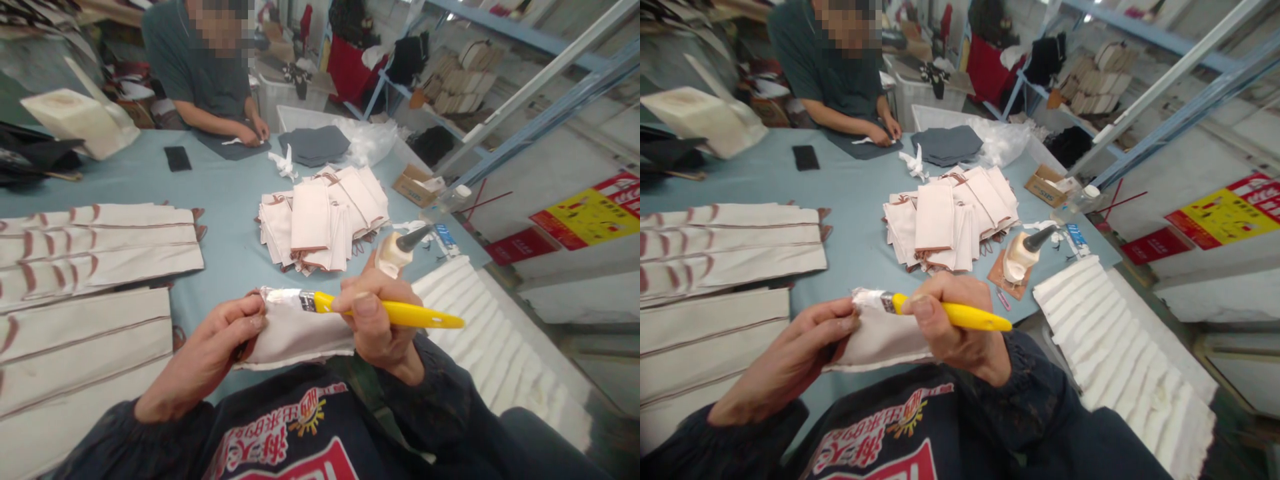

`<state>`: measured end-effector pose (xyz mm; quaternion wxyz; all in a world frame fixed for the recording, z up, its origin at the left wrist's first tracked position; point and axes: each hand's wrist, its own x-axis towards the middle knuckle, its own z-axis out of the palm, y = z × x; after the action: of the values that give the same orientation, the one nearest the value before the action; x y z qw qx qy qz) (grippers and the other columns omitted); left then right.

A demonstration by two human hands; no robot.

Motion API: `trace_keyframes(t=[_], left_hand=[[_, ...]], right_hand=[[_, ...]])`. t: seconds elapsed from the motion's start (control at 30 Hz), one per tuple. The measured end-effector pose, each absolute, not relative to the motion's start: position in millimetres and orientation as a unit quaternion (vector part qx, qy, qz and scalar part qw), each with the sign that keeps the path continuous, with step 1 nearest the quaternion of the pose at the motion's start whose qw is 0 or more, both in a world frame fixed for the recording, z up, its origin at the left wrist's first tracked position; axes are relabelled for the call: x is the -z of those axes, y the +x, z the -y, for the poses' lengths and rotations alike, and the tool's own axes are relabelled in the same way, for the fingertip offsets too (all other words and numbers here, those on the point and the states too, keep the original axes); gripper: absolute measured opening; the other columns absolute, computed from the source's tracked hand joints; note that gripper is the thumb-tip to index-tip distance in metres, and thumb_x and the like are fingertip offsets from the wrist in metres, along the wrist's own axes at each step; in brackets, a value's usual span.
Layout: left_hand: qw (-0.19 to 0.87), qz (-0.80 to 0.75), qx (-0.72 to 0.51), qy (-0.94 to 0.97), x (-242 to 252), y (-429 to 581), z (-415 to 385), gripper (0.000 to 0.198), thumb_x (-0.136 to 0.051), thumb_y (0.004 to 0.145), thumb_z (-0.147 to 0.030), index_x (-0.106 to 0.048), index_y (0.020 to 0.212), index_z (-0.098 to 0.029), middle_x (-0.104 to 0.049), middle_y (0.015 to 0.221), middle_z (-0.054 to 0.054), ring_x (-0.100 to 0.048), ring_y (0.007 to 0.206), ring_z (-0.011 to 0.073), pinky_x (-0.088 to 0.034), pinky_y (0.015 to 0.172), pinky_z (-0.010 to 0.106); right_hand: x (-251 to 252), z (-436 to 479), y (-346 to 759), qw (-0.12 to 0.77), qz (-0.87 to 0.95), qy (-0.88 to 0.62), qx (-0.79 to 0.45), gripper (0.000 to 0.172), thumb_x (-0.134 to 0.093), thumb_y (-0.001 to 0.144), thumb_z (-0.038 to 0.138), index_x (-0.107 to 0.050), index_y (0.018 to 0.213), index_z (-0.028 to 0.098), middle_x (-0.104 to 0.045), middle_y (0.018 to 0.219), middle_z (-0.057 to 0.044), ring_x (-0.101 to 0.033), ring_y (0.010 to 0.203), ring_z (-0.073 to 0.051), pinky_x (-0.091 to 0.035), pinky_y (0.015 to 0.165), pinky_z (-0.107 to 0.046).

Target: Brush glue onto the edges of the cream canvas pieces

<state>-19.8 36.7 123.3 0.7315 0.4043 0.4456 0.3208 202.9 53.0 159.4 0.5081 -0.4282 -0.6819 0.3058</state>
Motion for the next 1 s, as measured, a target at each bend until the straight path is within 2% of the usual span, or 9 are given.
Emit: trace_keyframes(t=[0.23, 0.43, 0.5, 0.57, 0.67, 0.73, 0.83, 0.9, 1.0], left_hand=[[0.721, -0.454, -0.331, 0.405, -130.7, -19.9, -37.6, 0.033, -0.073, 0.083, -0.048, -0.067, 0.081, -0.015, -0.044, 0.062, -0.006, -0.027, 0.054, 0.0078, -0.024, 0.047, 0.020], [0.714, -0.444, -0.358, 0.406, -140.3, -11.6, -43.1, 0.031, -0.077, 0.080, -0.046, -0.069, 0.075, -0.016, -0.041, 0.055, -0.007, -0.024, 0.049, 0.0069, -0.022, 0.043, 0.019], [0.710, -0.448, -0.363, 0.405, -142.0, -10.9, -46.4, 0.031, -0.078, 0.080, -0.046, -0.070, 0.075, -0.016, -0.042, 0.055, -0.007, -0.026, 0.048, 0.0071, -0.023, 0.042, 0.019], [0.701, -0.455, -0.364, 0.411, -140.9, -14.8, -49.5, 0.033, -0.076, 0.082, -0.049, -0.074, 0.081, -0.016, -0.053, 0.060, -0.003, -0.039, 0.051, 0.0097, -0.035, 0.045, 0.021], [0.669, -0.465, -0.345, 0.466, -134.4, -27.2, -52.1, 0.041, -0.070, 0.086, -0.056, -0.078, 0.096, -0.018, -0.071, 0.081, 0.006, -0.063, 0.075, 0.0207, -0.056, 0.071, 0.031], [0.625, -0.480, -0.322, 0.525, -127.9, -34.0, -51.8, 0.037, -0.072, 0.085, -0.055, -0.078, 0.094, -0.019, -0.074, 0.086, 0.007, -0.065, 0.083, 0.0242, -0.056, 0.078, 0.034], [0.550, -0.488, -0.293, 0.611, -116.7, -33.9, -48.9, 0.025, -0.075, 0.083, -0.044, -0.070, 0.076, -0.021, -0.065, 0.070, 0.001, -0.057, 0.069, 0.0187, -0.050, 0.065, 0.027], [0.528, -0.470, -0.283, 0.648, -109.4, -28.5, -45.8, 0.031, -0.069, 0.088, -0.041, -0.060, 0.066, -0.021, -0.055, 0.062, -0.003, -0.048, 0.062, 0.0148, -0.043, 0.057, 0.024], [0.541, -0.433, -0.284, 0.662, -102.5, -20.7, -39.9, 0.033, -0.056, 0.098, -0.039, -0.061, 0.072, -0.020, -0.058, 0.067, -0.001, -0.050, 0.064, 0.0148, -0.043, 0.059, 0.024]], right_hand=[[-143.9, -66.9, 190.7, 0.581, 0.687, -0.392, -0.191, 0.030, -0.051, 0.106, 0.039, -0.067, 0.087, 0.023, -0.069, 0.070, 0.002, -0.059, 0.052, -0.011, -0.050, 0.051, -0.028], [-127.2, -70.4, 190.6, 0.465, 0.766, -0.428, -0.117, 0.017, -0.051, 0.105, 0.028, -0.067, 0.108, 0.023, -0.079, 0.098, -0.007, -0.075, 0.086, -0.018, -0.063, 0.078, -0.032], [-123.5, -71.9, 189.3, 0.471, 0.755, -0.437, -0.131, 0.018, -0.049, 0.106, 0.029, -0.066, 0.105, 0.022, -0.079, 0.096, -0.005, -0.074, 0.085, -0.017, -0.062, 0.076, -0.031], [-124.8, -74.7, 190.3, 0.499, 0.726, -0.451, -0.140, 0.020, -0.048, 0.106, 0.031, -0.065, 0.101, 0.022, -0.077, 0.091, -0.003, -0.072, 0.080, -0.015, -0.061, 0.072, -0.030], [-135.3, -82.1, 198.4, 0.536, 0.664, -0.498, -0.153, 0.022, -0.049, 0.107, 0.036, -0.064, 0.097, 0.022, -0.069, 0.077, 0.002, -0.063, 0.064, -0.013, -0.053, 0.061, -0.028], [-141.7, -88.7, 205.6, 0.549, 0.628, -0.526, -0.166, 0.026, -0.051, 0.106, 0.041, -0.064, 0.094, 0.022, -0.063, 0.071, 0.004, -0.058, 0.060, -0.012, -0.049, 0.058, -0.028], [-139.7, -99.2, 211.7, 0.552, 0.603, -0.542, -0.195, 0.031, -0.050, 0.105, 0.047, -0.062, 0.091, 0.022, -0.062, 0.070, 0.004, -0.058, 0.063, -0.013, -0.047, 0.060, -0.028], [-130.3, -105.0, 211.6, 0.538, 0.602, -0.546, -0.223, 0.035, -0.048, 0.105, 0.049, -0.062, 0.090, 0.021, -0.061, 0.069, 0.003, -0.058, 0.064, -0.013, -0.047, 0.061, -0.028], [-113.5, -109.7, 209.3, 0.512, 0.607, -0.558, -0.240, 0.038, -0.049, 0.104, 0.050, -0.063, 0.088, 0.020, -0.061, 0.067, 0.003, -0.057, 0.061, -0.012, -0.045, 0.059, -0.028]])
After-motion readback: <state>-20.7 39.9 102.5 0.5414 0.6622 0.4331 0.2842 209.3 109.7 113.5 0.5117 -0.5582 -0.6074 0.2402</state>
